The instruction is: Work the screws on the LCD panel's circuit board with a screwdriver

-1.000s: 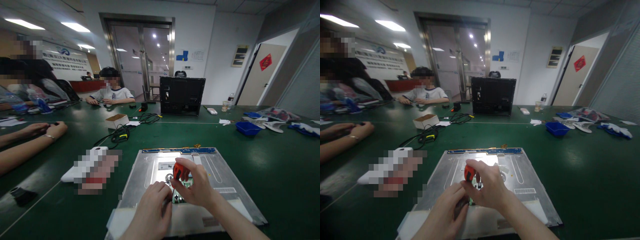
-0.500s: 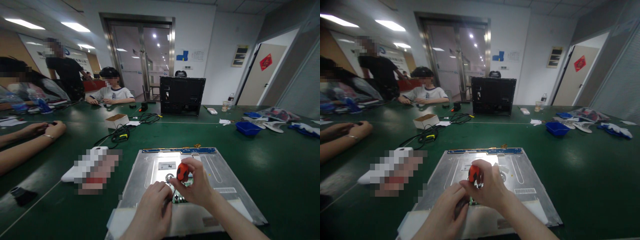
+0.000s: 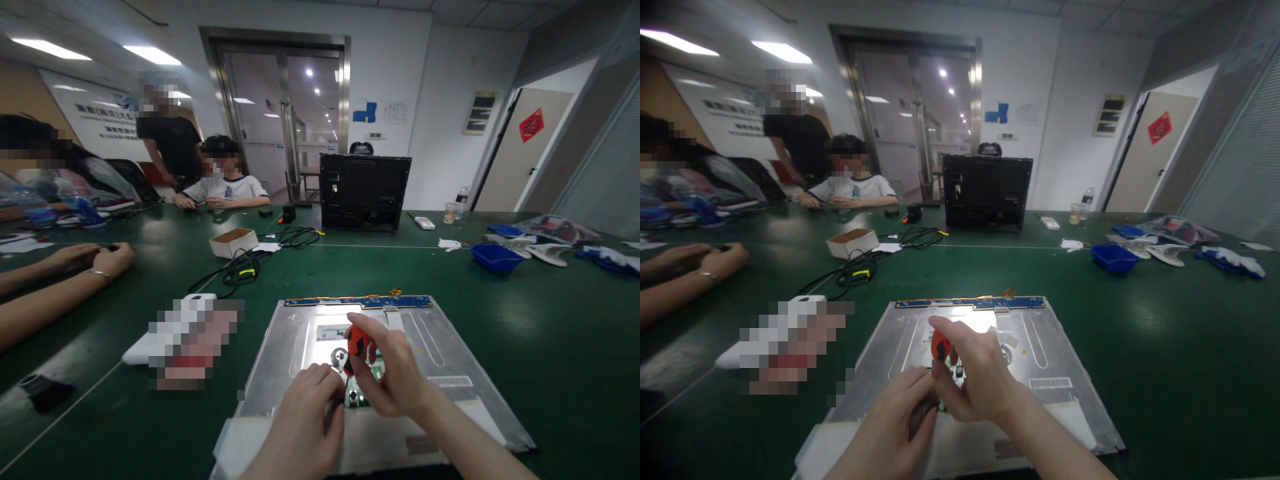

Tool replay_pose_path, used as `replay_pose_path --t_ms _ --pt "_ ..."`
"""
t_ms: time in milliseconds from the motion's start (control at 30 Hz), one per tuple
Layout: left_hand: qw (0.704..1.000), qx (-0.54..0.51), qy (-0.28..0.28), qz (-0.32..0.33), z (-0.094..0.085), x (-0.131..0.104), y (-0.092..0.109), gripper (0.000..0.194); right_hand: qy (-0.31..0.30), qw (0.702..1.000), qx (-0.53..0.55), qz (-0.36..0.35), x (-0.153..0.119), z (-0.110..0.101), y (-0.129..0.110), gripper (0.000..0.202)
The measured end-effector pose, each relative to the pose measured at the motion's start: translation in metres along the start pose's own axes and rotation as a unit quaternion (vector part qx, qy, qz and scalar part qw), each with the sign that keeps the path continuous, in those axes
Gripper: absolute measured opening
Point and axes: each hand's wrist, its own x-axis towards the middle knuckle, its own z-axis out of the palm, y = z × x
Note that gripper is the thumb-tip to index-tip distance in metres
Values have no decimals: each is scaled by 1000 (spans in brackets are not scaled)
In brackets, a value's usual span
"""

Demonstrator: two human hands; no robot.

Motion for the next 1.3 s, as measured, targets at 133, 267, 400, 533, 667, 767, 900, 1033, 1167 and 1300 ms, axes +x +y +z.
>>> replay_pose_path --t_ms 133,267,400,533,667,767,900,1033,1167,1300 --pt "1000 -4 -9 0 0 1 0 16 11 1000 -15 2 0 1 0 55" --pt "1000 -7 -14 -7 0 1 0 16 39 999 -36 -1 2 3 -2 50" --pt "1000 -7 -9 2 0 0 -1 17 48 998 -48 -5 2 4 -2 40" --pt "1000 -7 -4 1 2 0 -3 16 36 998 -49 -8 2 4 0 33" --pt "1000 0 4 -1 2 -1 -2 16 32 999 -38 -8 1 3 0 38" --pt "1000 2 9 5 1 0 -1 17 23 1000 -19 -10 0 2 -2 45" --pt "1000 0 10 12 0 0 -1 17 15 1000 0 -10 -1 1 -2 52" --pt "1000 -2 6 12 0 -1 -2 18 15 1000 -5 -7 -1 1 0 53" --pt "1000 -3 2 9 -1 0 -1 18 31 999 -18 -9 1 3 0 50" --pt "1000 -3 4 7 -2 1 0 17 42 999 -21 -11 1 4 -1 45"
